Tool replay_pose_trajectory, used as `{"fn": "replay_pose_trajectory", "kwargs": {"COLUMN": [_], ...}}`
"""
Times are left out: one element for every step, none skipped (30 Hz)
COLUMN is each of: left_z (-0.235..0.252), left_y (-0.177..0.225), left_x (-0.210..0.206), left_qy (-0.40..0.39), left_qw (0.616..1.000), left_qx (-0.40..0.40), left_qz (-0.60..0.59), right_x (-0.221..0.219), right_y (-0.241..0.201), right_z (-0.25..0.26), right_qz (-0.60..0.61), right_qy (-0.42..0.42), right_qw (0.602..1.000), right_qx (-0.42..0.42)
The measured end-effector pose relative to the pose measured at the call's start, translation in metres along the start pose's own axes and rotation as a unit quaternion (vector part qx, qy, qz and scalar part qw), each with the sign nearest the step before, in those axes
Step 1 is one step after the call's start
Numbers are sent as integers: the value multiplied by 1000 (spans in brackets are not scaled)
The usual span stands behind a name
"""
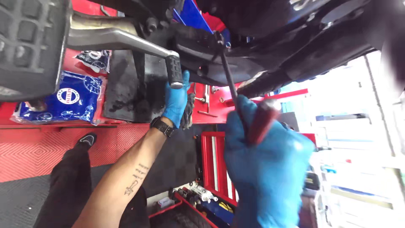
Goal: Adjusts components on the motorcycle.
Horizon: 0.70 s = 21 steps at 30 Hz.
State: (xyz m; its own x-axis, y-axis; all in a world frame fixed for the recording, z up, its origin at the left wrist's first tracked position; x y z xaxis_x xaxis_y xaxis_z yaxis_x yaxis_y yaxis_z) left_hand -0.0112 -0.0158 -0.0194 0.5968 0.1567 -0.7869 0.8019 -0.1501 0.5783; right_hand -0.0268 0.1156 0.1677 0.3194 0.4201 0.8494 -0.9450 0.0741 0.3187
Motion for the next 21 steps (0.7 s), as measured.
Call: {"fn": "replay_pose_trajectory", "kwargs": {"left_z": [-6,-6,-2,0,2,1,-3,-6,-8,-10,-11,-11,-9,-7,-5,-5,-3,-1,1,2,2], "left_y": [4,8,10,11,12,12,12,11,10,9,9,9,10,12,14,15,17,20,23,27,30], "left_x": [3,2,1,0,-1,1,4,7,9,9,10,10,11,11,12,12,12,12,12,12,11], "left_qy": [-14,-11,-7,-2,-5,-13,-24,-33,-38,-42,-44,-47,-51,-56,-62,-67,-73,-79,-83,-85,-85], "left_qw": [1000,1000,1000,999,998,998,998,998,997,997,997,997,997,997,996,995,994,993,992,992,992], "left_qx": [11,-5,-30,-46,-54,-53,-47,-45,-43,-42,-42,-37,-37,-39,-43,-48,-52,-55,-58,-61,-69], "left_qz": [8,10,3,3,8,18,30,38,45,52,54,51,47,44,44,49,59,69,73,71,65], "right_x": [-7,-11,-11,-10,-9,-8,-8,-8,-8,-8,-9,-9,-7,-4,-2,0,2,4,6,7,8], "right_y": [5,11,18,25,30,33,35,37,39,41,43,45,49,53,59,66,72,79,85,90,94], "right_z": [3,2,-3,-9,-14,-19,-21,-24,-27,-31,-35,-39,-41,-43,-44,-44,-43,-44,-47,-53,-61], "right_qz": [15,38,73,106,133,155,178,205,233,257,278,295,313,342,377,409,435,456,472,483,498], "right_qy": [2,10,20,29,40,44,45,45,46,50,53,51,51,53,54,54,56,58,57,54,45], "right_qw": [1000,999,997,994,990,986,982,975,968,959,952,944,935,920,902,884,867,852,842,835,827], "right_qx": [-1,-6,-14,-22,-31,-43,-54,-68,-85,-104,-120,-138,-161,-184,-202,-221,-238,-251,-257,-259,-258]}}
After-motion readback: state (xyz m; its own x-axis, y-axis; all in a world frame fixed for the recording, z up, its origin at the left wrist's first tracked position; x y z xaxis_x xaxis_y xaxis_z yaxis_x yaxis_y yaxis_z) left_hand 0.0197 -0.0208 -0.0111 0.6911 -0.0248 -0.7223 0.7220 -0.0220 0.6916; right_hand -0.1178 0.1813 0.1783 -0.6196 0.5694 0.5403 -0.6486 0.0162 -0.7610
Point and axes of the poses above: each hand's wrist, its own z-axis towards the middle knuckle, its own x-axis out of the back of the hand, y = z × x, the point moved 3 cm from there along z, towards the middle knuckle, and after that the axes turned 12 degrees about -z, right-handed, at the moved point
